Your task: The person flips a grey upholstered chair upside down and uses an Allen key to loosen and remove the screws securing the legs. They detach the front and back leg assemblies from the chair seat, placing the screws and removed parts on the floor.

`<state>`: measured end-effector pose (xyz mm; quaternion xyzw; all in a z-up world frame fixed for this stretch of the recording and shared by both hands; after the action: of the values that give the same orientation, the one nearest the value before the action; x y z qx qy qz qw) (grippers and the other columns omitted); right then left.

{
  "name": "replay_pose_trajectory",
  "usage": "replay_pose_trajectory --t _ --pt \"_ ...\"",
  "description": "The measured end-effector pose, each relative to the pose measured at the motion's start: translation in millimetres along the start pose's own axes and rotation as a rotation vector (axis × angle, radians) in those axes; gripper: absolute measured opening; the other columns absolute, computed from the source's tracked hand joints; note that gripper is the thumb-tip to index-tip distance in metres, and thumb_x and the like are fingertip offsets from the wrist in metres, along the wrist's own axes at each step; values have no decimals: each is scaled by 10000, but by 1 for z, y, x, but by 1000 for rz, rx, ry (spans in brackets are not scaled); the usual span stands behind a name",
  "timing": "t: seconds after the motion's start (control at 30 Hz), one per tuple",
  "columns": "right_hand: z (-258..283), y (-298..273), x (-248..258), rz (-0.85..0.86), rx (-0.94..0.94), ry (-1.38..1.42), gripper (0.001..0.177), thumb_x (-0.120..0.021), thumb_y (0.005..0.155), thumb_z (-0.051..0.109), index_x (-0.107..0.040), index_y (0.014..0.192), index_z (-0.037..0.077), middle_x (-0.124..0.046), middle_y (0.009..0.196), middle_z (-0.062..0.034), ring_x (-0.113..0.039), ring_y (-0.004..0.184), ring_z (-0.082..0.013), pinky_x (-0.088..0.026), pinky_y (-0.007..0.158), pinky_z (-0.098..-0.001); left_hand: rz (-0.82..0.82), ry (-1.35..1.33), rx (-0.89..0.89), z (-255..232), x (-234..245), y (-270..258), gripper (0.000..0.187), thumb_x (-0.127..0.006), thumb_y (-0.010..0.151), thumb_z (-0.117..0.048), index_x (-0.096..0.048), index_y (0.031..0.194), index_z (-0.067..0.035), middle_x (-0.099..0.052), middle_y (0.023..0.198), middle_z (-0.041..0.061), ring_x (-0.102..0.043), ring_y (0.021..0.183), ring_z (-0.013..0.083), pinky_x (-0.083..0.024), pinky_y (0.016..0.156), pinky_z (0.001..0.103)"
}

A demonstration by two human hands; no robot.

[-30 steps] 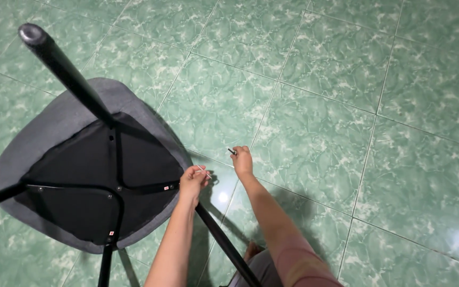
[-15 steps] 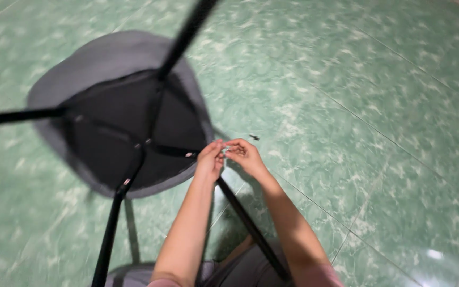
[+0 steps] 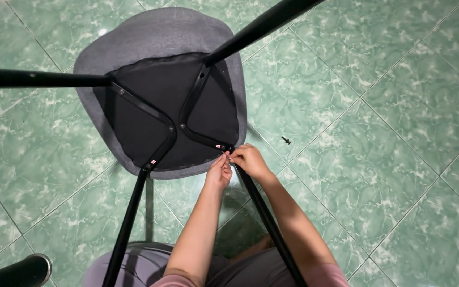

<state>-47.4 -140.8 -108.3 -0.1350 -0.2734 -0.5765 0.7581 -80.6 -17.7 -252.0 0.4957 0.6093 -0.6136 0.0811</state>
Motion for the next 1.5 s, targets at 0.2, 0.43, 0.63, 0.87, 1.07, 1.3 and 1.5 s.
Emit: replay_pose_trajectory --t 0.2,0.43,0.63,0.87,1.07,1.3,1.5 --pt "5 -1 5 -15 96 -18 125 -804 752 93 -789 874 74 -718 836 -90 -638 849 -304 -509 801 -390 -30 84 -51 -3 2 1 181 -666 995 -166 -722 1138 -71 -640 809 -35 -517 587 31 -389 489 158" --pt "8 -4 5 -42 125 -71 99 -785 779 103 -788 874 75 -733 884 -81 -650 869 -294 -517 839 -385 -54 129 -66 -7 -2 0 176 -653 985 -132 -733 1119 -51 -642 779 -14 -520 575 40 -403 476 167" --pt "8 -5 5 -46 113 -78 95 -767 777 90 -792 868 75 -734 891 -86 -635 868 -310 -517 822 -387 -72 92 -58 -5 -1 2 159 -639 1001 -104 -728 1112 -35 -642 778 -3 -543 593 54 -424 495 166" --pt "10 -6 8 -51 82 -69 109 -768 781 95 -783 883 63 -733 887 -94 -629 861 -319 -519 826 -401 -65 109 -68 -8 -3 4 164 -610 1003 -82 -719 1112 -29 -665 790 2 -558 603 52 -437 507 166" --pt "12 -6 8 -57 85 -82 113 -760 785 91 -786 893 67 -733 892 -97 -635 879 -323 -520 828 -404 -84 107 -35 -6 1 10 147 -614 1009 -99 -716 1094 -34 -649 769 -9 -553 591 52 -440 506 167" --pt "10 -7 8 -49 73 -83 111 -753 798 97 -782 901 69 -731 888 -99 -635 883 -329 -517 834 -404 -99 100 -49 -4 6 13 136 -625 999 -92 -724 1066 -28 -650 765 -6 -555 591 55 -450 515 168" --pt "8 -7 8 -69 76 -84 91 -750 809 97 -778 890 69 -733 886 -98 -643 883 -325 -519 838 -403 -108 105 -59 -7 3 12 119 -645 986 -84 -727 1052 -29 -662 769 -4 -559 584 49 -456 511 164"
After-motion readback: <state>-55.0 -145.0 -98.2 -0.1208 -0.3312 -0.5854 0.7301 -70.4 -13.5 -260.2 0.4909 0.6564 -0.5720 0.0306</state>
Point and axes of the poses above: each hand's wrist, its own y-axis towards the middle knuckle, its own x-axis out of the back of the hand, z = x × y, the point moved 7 cm from there along y, towards the middle knuckle
